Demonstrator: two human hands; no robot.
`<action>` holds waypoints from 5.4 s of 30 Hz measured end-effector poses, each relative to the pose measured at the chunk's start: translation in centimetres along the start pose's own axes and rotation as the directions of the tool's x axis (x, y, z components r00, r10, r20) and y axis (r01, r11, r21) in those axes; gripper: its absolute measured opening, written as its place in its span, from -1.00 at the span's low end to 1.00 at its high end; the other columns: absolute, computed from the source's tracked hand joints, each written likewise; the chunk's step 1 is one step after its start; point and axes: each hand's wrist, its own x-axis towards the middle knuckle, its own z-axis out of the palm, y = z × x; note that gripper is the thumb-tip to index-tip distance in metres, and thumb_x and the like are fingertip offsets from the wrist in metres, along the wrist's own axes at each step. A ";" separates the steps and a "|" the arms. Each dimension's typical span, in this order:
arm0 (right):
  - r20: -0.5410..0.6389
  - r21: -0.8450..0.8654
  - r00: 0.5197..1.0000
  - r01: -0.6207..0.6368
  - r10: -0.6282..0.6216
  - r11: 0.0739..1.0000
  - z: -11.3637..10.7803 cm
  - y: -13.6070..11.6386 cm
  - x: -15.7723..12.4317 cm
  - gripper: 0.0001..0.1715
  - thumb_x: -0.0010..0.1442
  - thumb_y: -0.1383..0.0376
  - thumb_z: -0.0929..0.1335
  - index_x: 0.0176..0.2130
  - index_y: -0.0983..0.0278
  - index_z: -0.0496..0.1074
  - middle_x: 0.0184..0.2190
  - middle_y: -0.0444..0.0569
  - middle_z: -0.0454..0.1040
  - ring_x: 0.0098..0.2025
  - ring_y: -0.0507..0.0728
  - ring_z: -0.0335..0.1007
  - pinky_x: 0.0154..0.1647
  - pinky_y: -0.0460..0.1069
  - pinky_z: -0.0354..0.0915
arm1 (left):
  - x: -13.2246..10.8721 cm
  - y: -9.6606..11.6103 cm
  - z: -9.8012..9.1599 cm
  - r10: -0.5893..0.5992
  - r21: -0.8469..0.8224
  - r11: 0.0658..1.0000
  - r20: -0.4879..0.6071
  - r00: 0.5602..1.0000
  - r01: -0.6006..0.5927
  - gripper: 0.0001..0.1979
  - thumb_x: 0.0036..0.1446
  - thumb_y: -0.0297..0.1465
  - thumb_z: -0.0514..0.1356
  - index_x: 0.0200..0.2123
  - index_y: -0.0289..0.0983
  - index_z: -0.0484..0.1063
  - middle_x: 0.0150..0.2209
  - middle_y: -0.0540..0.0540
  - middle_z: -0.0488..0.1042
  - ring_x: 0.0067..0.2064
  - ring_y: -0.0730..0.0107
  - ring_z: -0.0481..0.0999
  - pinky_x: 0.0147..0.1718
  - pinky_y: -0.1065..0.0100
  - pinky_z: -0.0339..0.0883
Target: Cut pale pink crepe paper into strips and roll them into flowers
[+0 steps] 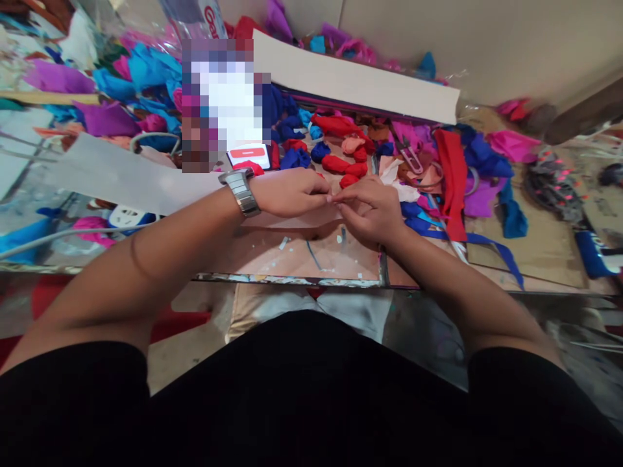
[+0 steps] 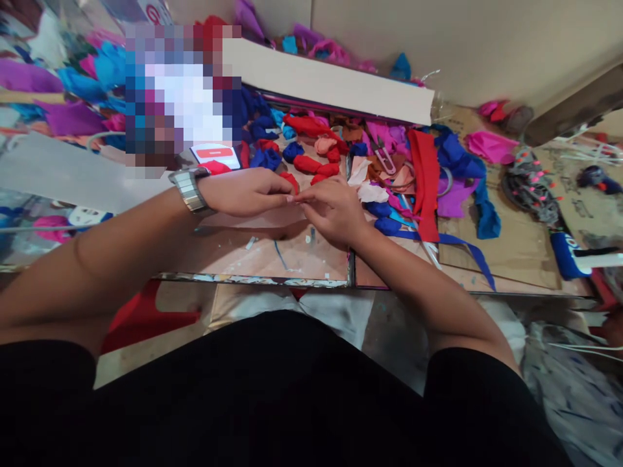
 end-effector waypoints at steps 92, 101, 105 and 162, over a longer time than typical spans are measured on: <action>-0.025 -0.057 0.986 -0.166 0.165 0.984 -1.5 0.8 0.6 -0.89 0.21 0.23 0.36 -0.36 0.19 0.44 -0.39 -0.06 0.56 -0.28 0.19 0.43 -0.15 0.11 0.22 | -1.1 1.2 -0.2 -0.204 0.290 0.920 -0.221 0.954 0.264 -0.61 0.21 -0.35 0.04 -0.12 -0.24 0.66 -0.34 -0.14 0.63 -0.37 0.28 0.51 -0.36 0.30 0.18; -0.067 -0.071 0.968 -0.246 0.241 0.967 -1.6 1.1 0.6 -0.88 0.16 0.22 0.37 -0.39 0.20 0.45 -0.45 -0.08 0.53 -0.38 0.16 0.39 -0.24 0.08 0.20 | -1.1 0.3 0.0 -0.255 0.368 0.868 -0.246 0.935 0.334 -0.68 0.25 -0.38 0.03 -0.21 -0.22 0.61 -0.35 -0.16 0.61 -0.40 0.23 0.49 -0.37 0.26 0.10; -0.035 -0.049 0.978 -0.207 0.205 0.977 -1.6 1.1 0.6 -0.86 0.21 0.21 0.36 -0.36 0.20 0.46 -0.40 -0.05 0.57 -0.34 0.17 0.42 -0.19 0.09 0.24 | -1.3 0.7 -0.1 -0.267 0.387 0.858 -0.225 0.937 0.338 -0.71 0.21 -0.37 0.07 -0.15 -0.23 0.58 -0.32 -0.17 0.61 -0.37 0.19 0.51 -0.38 0.26 0.09; 0.118 0.002 0.993 -0.013 0.013 1.000 -0.8 0.4 0.3 -0.85 0.28 0.25 0.35 -0.30 0.23 0.50 -0.38 -0.05 0.57 -0.30 0.15 0.44 -0.18 0.06 0.23 | -0.8 2.4 0.9 -0.132 0.049 0.989 -0.127 0.983 0.139 -0.68 0.32 -0.20 0.12 -0.36 -0.28 0.51 -0.48 -0.01 0.42 -0.45 0.45 0.28 -0.39 0.37 0.10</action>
